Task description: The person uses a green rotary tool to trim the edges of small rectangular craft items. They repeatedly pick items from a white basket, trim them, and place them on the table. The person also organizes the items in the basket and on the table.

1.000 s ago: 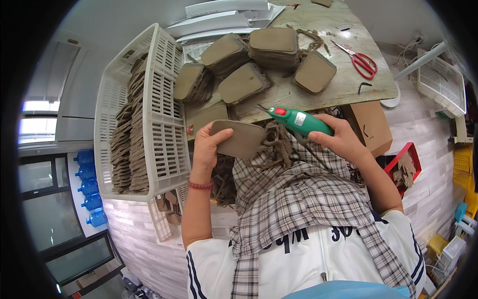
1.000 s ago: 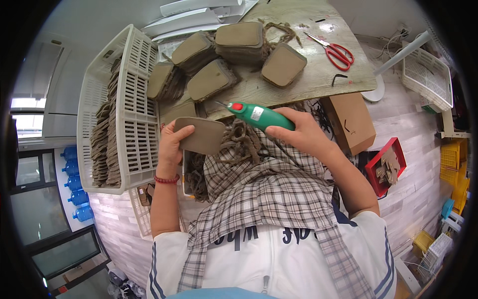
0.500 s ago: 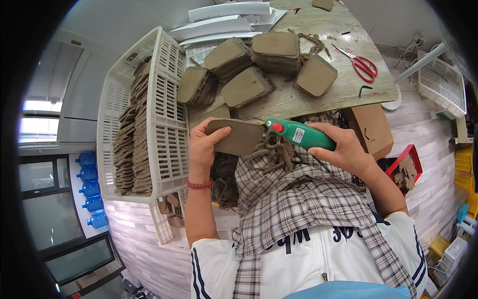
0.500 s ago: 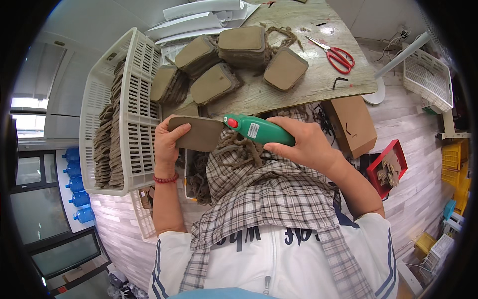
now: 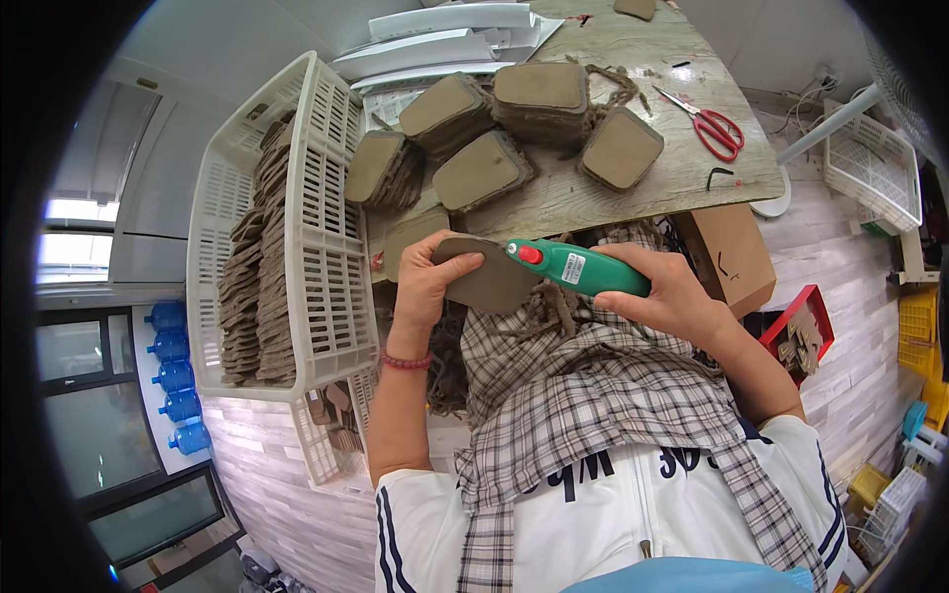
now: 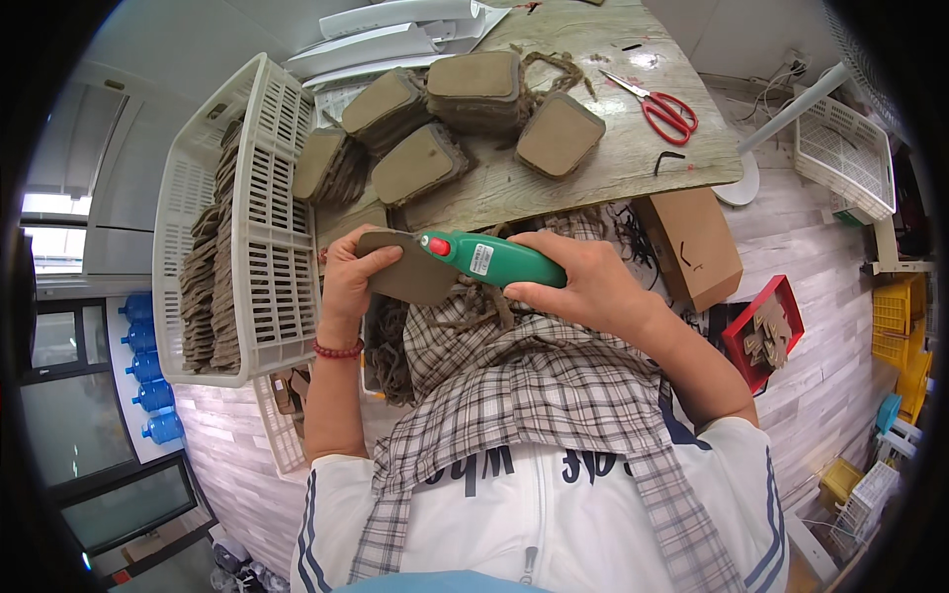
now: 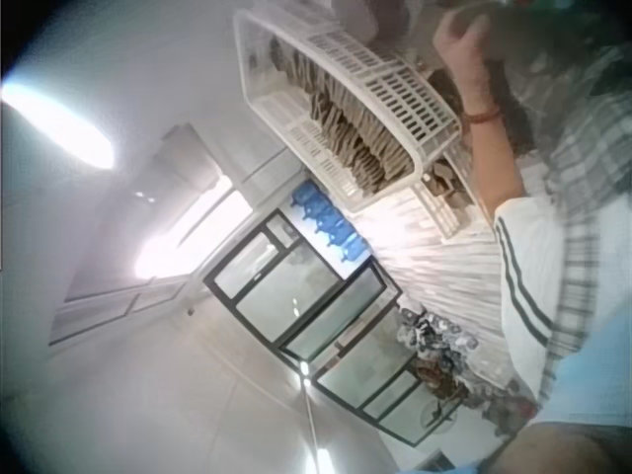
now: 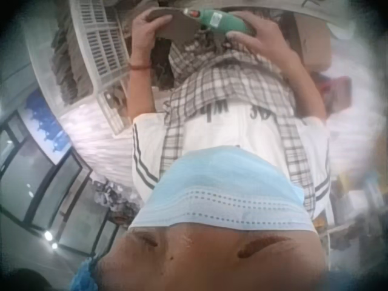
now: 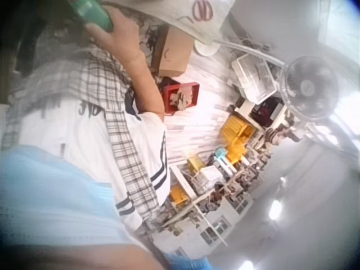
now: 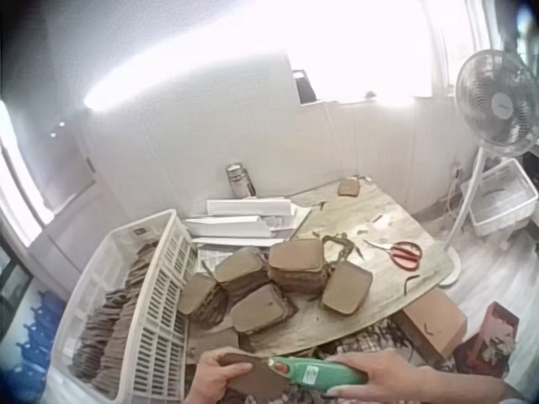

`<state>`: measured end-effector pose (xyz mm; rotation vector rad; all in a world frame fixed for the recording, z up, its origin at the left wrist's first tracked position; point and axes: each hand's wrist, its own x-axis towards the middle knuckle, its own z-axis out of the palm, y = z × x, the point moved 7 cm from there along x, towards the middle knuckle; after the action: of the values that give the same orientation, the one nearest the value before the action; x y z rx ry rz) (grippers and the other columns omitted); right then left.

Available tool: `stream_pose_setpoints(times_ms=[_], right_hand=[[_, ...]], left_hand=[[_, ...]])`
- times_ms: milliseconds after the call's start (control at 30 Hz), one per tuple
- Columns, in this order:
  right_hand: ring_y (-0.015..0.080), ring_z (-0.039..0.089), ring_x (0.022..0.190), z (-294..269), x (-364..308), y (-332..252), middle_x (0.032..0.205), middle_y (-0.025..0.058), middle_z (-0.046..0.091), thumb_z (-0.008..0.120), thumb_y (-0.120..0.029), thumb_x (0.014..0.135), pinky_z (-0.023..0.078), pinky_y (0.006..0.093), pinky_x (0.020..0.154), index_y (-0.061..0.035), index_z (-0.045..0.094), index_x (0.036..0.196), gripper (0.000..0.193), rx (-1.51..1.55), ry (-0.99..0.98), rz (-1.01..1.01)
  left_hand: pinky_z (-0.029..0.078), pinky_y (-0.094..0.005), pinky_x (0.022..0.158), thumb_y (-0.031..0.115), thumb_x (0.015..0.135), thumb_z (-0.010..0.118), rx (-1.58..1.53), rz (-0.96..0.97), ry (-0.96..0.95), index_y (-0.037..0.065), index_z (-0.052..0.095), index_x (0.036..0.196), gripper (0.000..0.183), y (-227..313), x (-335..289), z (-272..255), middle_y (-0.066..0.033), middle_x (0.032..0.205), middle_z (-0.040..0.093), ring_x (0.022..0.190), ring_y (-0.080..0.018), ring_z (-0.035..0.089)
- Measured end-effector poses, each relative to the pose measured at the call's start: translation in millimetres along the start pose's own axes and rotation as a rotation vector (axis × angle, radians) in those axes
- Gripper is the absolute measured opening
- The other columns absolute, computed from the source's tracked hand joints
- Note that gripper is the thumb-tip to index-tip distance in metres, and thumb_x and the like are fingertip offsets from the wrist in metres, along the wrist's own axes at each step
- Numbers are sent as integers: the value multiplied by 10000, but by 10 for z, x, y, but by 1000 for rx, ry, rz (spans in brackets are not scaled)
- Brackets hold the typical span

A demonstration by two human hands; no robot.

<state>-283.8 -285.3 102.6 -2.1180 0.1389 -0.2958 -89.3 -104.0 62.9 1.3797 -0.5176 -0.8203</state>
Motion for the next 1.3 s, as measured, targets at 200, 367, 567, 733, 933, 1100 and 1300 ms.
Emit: stream_pose_setpoints(times_ms=[200, 367, 567, 733, 933, 1100, 1300], right_hand=[[233, 678, 779, 68, 85, 107, 898, 150, 679, 737, -305, 826, 525, 333, 704, -29, 589, 1191, 481, 131, 59, 112], [195, 658, 800, -15, -75, 229, 927, 151, 671, 728, -296, 841, 515, 317, 728, -9, 582, 1189, 474, 131, 152, 212], [218, 661, 776, 122, -233, 256, 905, 159, 668, 733, -294, 838, 517, 325, 714, -6, 583, 1182, 473, 125, 154, 197], [222, 661, 740, 113, -220, 171, 869, 158, 668, 729, -281, 844, 516, 326, 685, -5, 579, 1176, 457, 164, 156, 192], [219, 663, 743, 76, -226, 170, 869, 160, 669, 728, -271, 844, 516, 326, 684, -1, 575, 1181, 459, 200, 144, 216], [205, 657, 740, 74, -201, 146, 868, 149, 671, 722, -267, 849, 515, 322, 684, -2, 572, 1187, 455, 176, 174, 171], [162, 648, 742, -27, -108, 144, 875, 118, 675, 725, -257, 848, 516, 299, 691, -3, 581, 1183, 444, 151, 253, 192]], left_hand=[[527, -250, 705, 9, 834, 693, -107, 24, 99, 3, 655, 951, 123, -158, -21, -31, -41, 881, 687, 779, -108, 639], [548, -309, 822, 35, 875, 675, -415, 215, 458, 11, 589, 1083, 226, -275, -124, -270, -75, 1032, 659, 910, -170, 640], [511, -338, 932, 79, 872, 688, -669, 331, 531, 43, 572, 1155, 308, -299, -148, -146, -66, 1145, 639, 1040, -200, 614], [504, -342, 943, 97, 868, 694, -723, 289, 515, 57, 580, 1154, 310, -357, -93, -77, -58, 1147, 642, 1049, -198, 610], [514, -341, 923, 88, 872, 688, -697, 250, 519, 59, 586, 1141, 290, -405, -92, 16, -58, 1141, 644, 1033, -193, 616], [519, -341, 915, 52, 883, 665, -665, 215, 495, 52, 579, 1141, 272, -516, -85, 88, -62, 1132, 647, 1027, -191, 618], [518, -329, 902, 13, 883, 650, -550, 163, 479, 43, 540, 1181, 320, -541, -114, 25, -69, 1136, 636, 997, -185, 623]])
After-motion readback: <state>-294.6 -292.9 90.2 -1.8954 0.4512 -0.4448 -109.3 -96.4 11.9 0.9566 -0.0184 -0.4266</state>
